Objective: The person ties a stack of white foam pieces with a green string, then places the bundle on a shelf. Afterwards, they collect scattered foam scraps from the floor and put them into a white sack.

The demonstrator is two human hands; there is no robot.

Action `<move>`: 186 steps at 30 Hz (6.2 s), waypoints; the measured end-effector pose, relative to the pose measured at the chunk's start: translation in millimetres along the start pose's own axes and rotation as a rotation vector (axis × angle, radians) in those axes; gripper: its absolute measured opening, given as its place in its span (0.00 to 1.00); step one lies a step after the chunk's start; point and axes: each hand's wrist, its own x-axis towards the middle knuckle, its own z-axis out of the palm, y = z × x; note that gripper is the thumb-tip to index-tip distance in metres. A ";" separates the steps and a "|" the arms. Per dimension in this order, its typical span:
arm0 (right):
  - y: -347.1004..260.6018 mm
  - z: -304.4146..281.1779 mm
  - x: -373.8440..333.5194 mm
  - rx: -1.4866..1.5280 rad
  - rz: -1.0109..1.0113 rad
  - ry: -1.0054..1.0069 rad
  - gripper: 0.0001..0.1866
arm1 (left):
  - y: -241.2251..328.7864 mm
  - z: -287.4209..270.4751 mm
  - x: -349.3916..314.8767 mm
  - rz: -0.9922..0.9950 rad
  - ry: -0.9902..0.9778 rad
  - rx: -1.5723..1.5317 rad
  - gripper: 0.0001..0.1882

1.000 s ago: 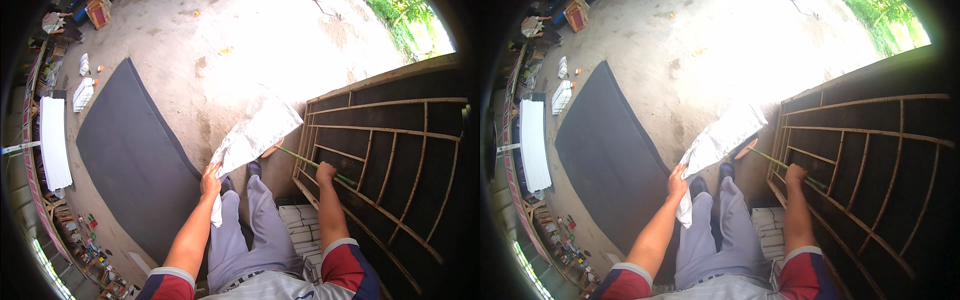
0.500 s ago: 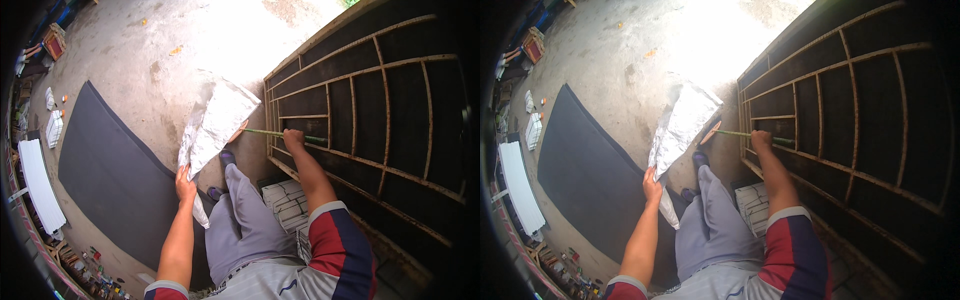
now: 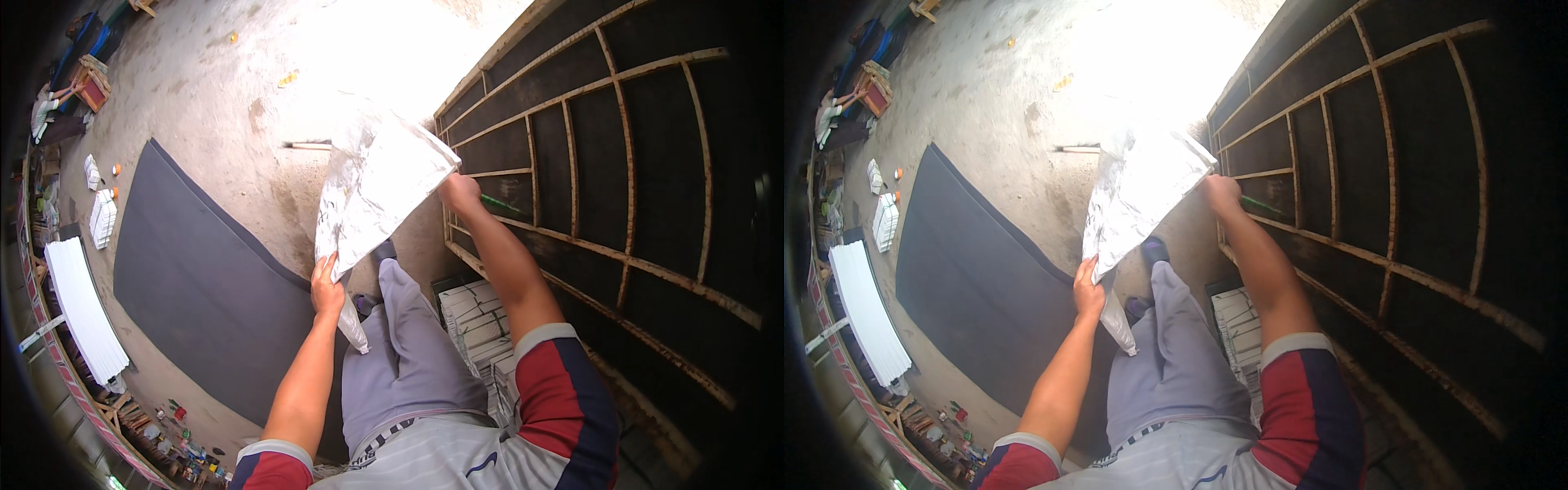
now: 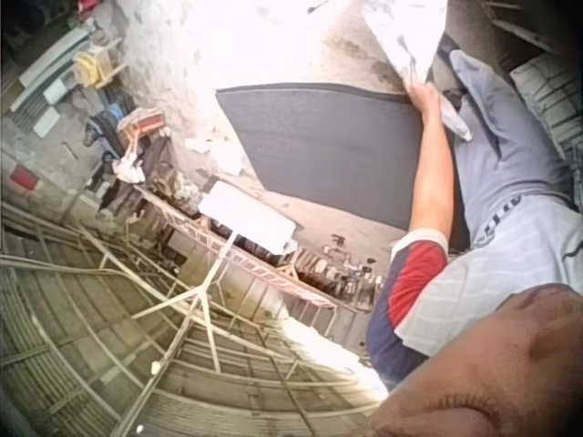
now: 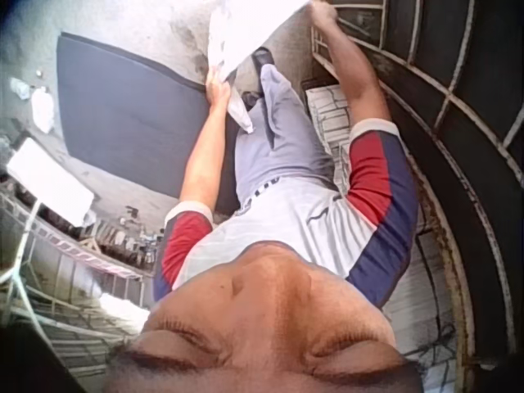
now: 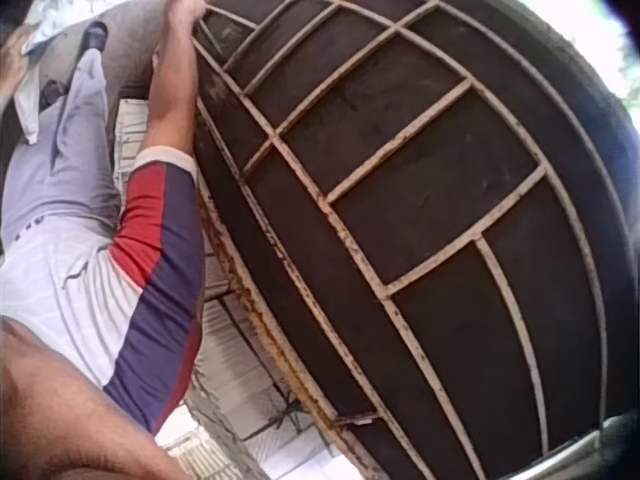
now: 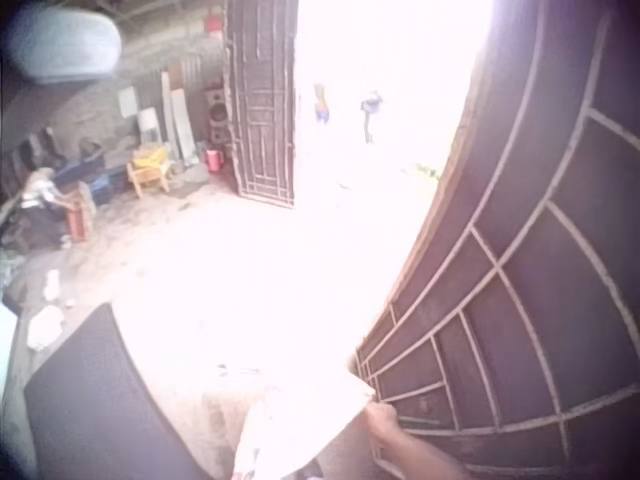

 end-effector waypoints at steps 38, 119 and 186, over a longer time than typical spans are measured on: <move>-135.3 -29.7 -263.5 0.531 0.541 0.695 0.20 | 267.4 -36.2 41.8 -0.249 -1.014 -0.651 0.32; -77.4 -200.6 -446.6 0.963 1.397 1.754 0.22 | 372.7 20.9 -32.8 -0.450 -1.552 -0.423 0.23; -314.7 312.3 -984.9 0.889 3.766 1.217 0.14 | 85.4 -96.6 -961.3 0.863 -2.751 1.007 0.24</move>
